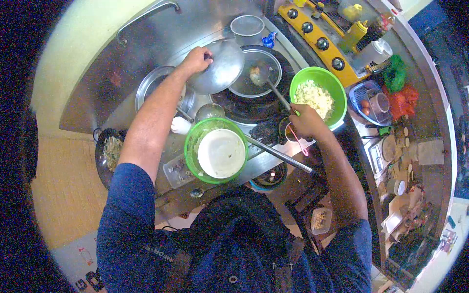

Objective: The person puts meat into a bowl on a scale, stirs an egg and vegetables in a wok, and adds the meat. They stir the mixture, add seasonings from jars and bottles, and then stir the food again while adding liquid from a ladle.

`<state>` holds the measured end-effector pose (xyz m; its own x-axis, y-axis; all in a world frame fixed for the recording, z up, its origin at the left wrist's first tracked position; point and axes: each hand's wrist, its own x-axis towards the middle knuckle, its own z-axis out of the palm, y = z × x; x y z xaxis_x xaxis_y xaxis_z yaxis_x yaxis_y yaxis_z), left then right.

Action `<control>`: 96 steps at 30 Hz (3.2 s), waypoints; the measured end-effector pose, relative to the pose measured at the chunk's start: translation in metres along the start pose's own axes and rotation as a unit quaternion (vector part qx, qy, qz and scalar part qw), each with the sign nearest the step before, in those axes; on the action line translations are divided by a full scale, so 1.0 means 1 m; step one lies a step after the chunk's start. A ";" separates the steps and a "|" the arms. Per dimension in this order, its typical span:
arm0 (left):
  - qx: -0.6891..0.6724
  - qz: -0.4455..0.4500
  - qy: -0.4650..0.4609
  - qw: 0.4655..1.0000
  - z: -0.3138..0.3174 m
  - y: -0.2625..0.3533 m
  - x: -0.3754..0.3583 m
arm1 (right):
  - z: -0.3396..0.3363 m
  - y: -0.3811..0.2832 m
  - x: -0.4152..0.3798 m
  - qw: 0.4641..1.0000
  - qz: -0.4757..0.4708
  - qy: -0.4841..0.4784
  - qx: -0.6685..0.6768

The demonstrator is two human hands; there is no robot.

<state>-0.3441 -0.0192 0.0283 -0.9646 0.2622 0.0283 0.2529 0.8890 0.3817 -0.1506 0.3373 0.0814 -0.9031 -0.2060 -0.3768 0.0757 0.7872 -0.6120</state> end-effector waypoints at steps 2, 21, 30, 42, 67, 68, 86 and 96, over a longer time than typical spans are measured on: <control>-0.009 -0.007 -0.001 1.000 0.000 -0.001 -0.003 | 0.001 -0.004 0.000 0.999 -0.002 0.028 -0.023; 0.014 -0.007 -0.016 1.000 -0.007 -0.004 -0.006 | 0.015 0.008 0.022 0.997 -0.015 0.055 0.044; 0.016 -0.004 0.004 1.000 -0.011 -0.006 -0.011 | 0.017 0.001 0.028 0.981 0.047 -0.021 0.187; 0.007 -0.017 0.000 1.000 -0.012 -0.009 -0.012 | 0.012 0.016 0.018 0.932 0.079 -0.011 0.354; 0.048 -0.032 -0.019 0.998 0.066 0.042 0.016 | -0.094 -0.009 -0.060 0.903 0.077 -0.054 0.420; 0.053 -0.028 -0.023 0.998 0.073 0.056 0.019 | -0.100 -0.013 -0.066 0.909 0.071 -0.038 0.408; -0.466 0.197 -0.016 0.862 0.047 0.134 -0.296 | -0.020 -0.182 -0.161 0.931 -0.043 -0.123 0.341; -0.683 0.291 0.197 0.641 -0.203 0.105 -0.600 | 0.231 -0.289 -0.114 0.862 -0.036 -0.353 0.363</control>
<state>0.2456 -0.1594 0.2393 -0.7493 0.0458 0.6607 0.5364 -0.5432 0.6459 0.0277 -0.0006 0.1404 -0.4546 -0.7428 -0.4915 0.5052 0.2394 -0.8292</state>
